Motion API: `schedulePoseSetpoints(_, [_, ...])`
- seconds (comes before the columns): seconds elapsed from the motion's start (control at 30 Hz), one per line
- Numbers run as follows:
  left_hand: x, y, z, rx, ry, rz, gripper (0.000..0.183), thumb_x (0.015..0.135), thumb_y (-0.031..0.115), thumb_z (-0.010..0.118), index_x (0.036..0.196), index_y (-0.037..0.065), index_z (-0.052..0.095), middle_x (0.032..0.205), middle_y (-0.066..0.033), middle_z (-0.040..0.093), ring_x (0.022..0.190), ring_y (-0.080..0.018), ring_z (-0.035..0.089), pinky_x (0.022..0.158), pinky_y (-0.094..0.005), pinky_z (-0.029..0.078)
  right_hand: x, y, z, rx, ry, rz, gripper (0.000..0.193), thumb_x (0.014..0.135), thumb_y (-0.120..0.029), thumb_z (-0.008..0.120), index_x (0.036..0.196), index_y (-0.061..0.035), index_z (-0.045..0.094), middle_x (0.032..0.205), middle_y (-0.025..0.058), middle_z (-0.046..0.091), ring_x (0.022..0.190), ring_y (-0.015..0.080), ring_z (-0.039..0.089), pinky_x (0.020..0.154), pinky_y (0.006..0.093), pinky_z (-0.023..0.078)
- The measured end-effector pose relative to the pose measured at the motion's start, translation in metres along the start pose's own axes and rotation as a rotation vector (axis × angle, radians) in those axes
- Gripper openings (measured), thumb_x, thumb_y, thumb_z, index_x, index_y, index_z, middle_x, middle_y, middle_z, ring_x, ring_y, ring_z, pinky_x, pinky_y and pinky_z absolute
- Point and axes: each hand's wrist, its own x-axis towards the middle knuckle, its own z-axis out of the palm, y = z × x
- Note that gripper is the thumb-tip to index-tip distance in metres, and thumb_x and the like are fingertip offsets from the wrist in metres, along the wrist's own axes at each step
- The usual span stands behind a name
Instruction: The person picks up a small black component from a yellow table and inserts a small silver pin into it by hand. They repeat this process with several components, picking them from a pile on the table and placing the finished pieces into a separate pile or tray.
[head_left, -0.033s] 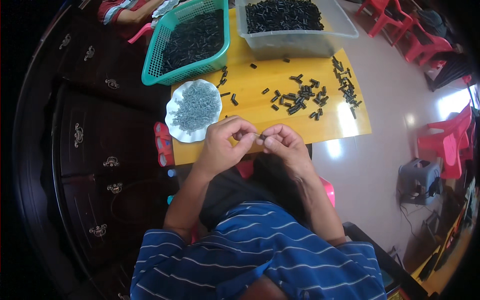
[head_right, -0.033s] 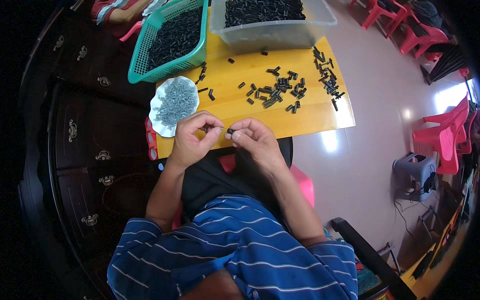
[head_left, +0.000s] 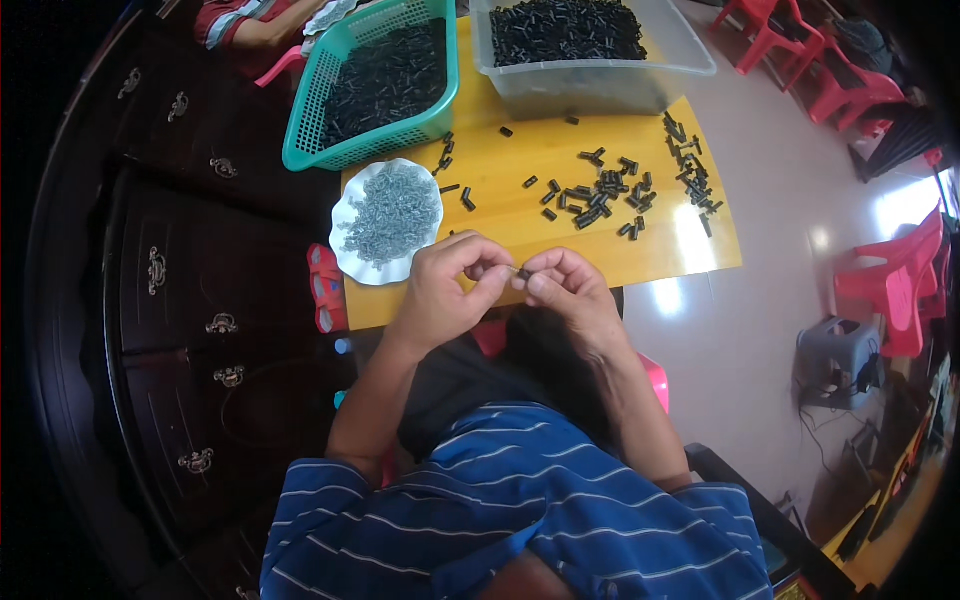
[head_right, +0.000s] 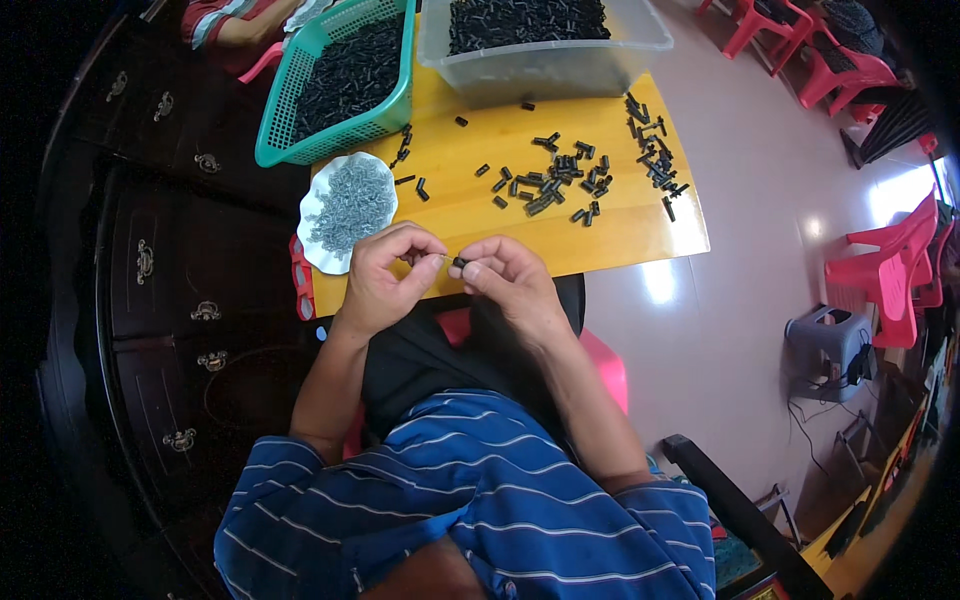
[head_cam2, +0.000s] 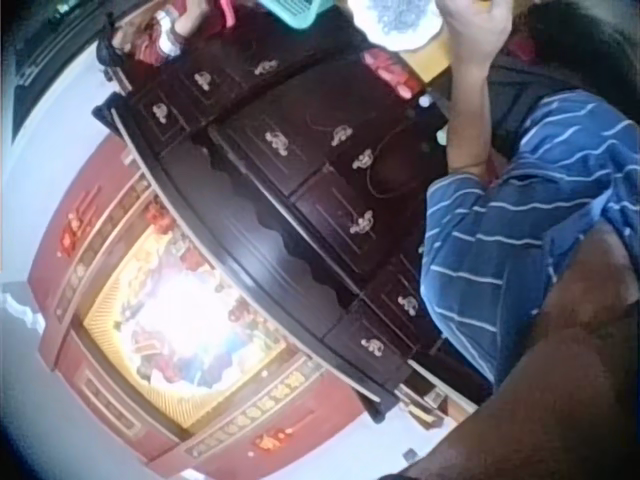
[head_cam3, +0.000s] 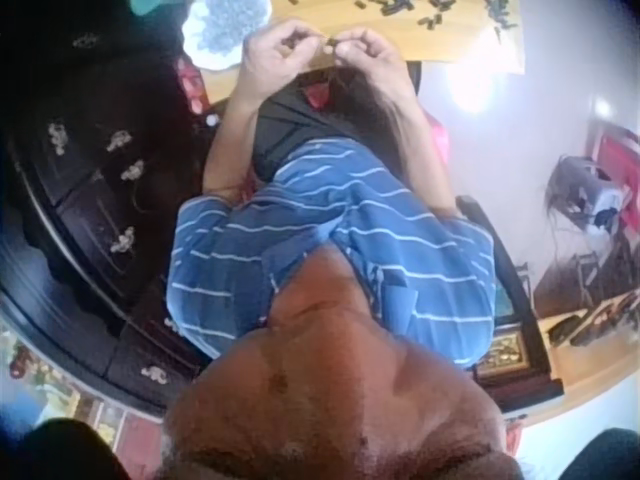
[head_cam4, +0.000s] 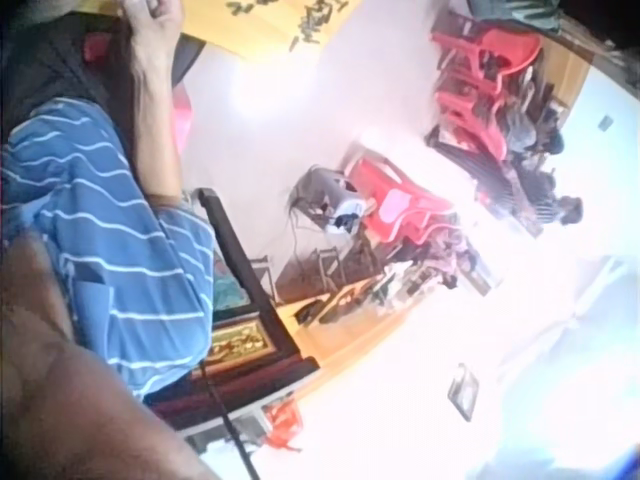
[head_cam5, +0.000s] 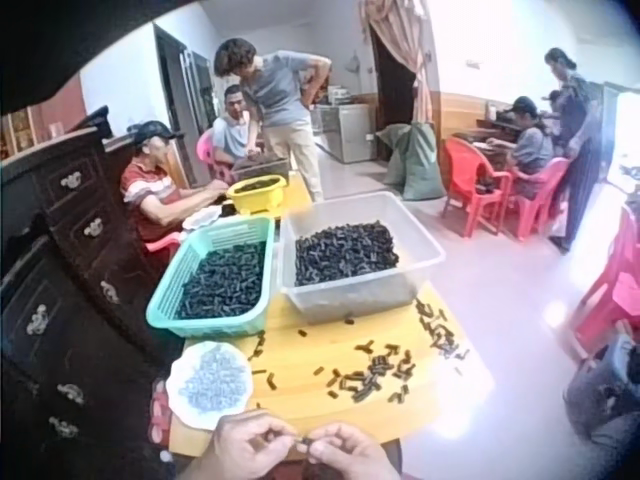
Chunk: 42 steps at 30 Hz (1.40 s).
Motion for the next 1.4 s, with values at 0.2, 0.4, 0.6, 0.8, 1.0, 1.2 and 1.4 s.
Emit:
schedulePoseSetpoints(0.2, [0.0, 0.004, 0.0, 0.019, -0.007, -0.003, 0.006, 0.081, -0.002, 0.07, 0.087, -0.002, 0.068, 0.081, -0.0081, 0.068, 0.069, -0.0135, 0.063, 0.063, -0.0256, 0.049, -0.001, -0.001, 0.002, -0.02, 0.008, 0.004, 0.017, 0.097, -0.005, 0.065, 0.113, -0.0021, 0.06, 0.103, 0.0073, 0.07, 0.096, 0.0115, 0.066, 0.083, 0.0244, 0.05])
schedulePoseSetpoints(0.4, [0.0, 0.004, 0.0, -0.007, -0.04, 0.001, 0.007, 0.081, -0.003, 0.07, 0.087, -0.002, 0.068, 0.081, -0.0081, 0.068, 0.068, -0.0132, 0.062, 0.062, -0.0253, 0.049, -0.002, -0.002, 0.005, -0.085, 0.011, -0.012, 0.022, 0.098, -0.007, 0.064, 0.119, -0.001, 0.06, 0.102, 0.0055, 0.069, 0.097, 0.0113, 0.066, 0.084, 0.0249, 0.05])
schedulePoseSetpoints(0.6, [-0.003, 0.001, 0.001, -0.021, -0.022, -0.016, 0.007, 0.081, -0.003, 0.069, 0.088, -0.002, 0.068, 0.082, -0.0078, 0.068, 0.068, -0.0131, 0.063, 0.062, -0.0256, 0.049, -0.003, -0.002, 0.005, -0.114, 0.01, 0.026, 0.026, 0.101, -0.013, 0.06, 0.123, 0.0, 0.063, 0.099, 0.0035, 0.068, 0.094, 0.0107, 0.064, 0.085, 0.0258, 0.05])
schedulePoseSetpoints(0.8, [-0.003, 0.005, 0.0, 0.02, -0.021, -0.015, 0.006, 0.082, -0.002, 0.069, 0.088, -0.002, 0.068, 0.082, -0.008, 0.068, 0.068, -0.0135, 0.064, 0.062, -0.0255, 0.05, -0.003, -0.003, 0.006, -0.06, 0.038, 0.039, 0.026, 0.102, -0.016, 0.057, 0.123, -0.001, 0.062, 0.097, 0.0036, 0.067, 0.089, 0.0112, 0.062, 0.085, 0.0262, 0.05])
schedulePoseSetpoints(1.0, [-0.002, 0.009, 0.006, -0.033, -0.029, -0.023, 0.006, 0.081, -0.002, 0.07, 0.087, -0.002, 0.068, 0.082, -0.008, 0.068, 0.068, -0.0138, 0.064, 0.062, -0.0254, 0.05, -0.003, -0.008, 0.01, -0.083, 0.025, 0.038, 0.025, 0.103, -0.017, 0.056, 0.123, -0.0024, 0.058, 0.097, 0.0045, 0.067, 0.088, 0.0122, 0.062, 0.085, 0.0273, 0.05])
schedulePoseSetpoints(1.2, [-0.001, 0.009, 0.006, 0.016, -0.003, 0.014, 0.007, 0.081, -0.002, 0.07, 0.087, -0.001, 0.068, 0.081, -0.0077, 0.067, 0.067, -0.0145, 0.063, 0.061, -0.0262, 0.049, -0.001, -0.002, 0.003, -0.048, 0.041, 0.013, 0.021, 0.103, -0.018, 0.058, 0.118, -0.0037, 0.057, 0.1, 0.0054, 0.068, 0.089, 0.0127, 0.065, 0.085, 0.0273, 0.051])
schedulePoseSetpoints(1.4, [-0.002, 0.007, 0.009, 0.093, 0.003, 0.042, 0.006, 0.081, -0.001, 0.07, 0.086, -0.001, 0.067, 0.08, -0.009, 0.067, 0.067, -0.0176, 0.065, 0.06, -0.0279, 0.051, 0.001, 0.004, 0.0, -0.014, 0.081, -0.002, 0.02, 0.101, -0.023, 0.064, 0.111, -0.0063, 0.059, 0.096, 0.0034, 0.066, 0.086, 0.0119, 0.064, 0.08, 0.0268, 0.051])
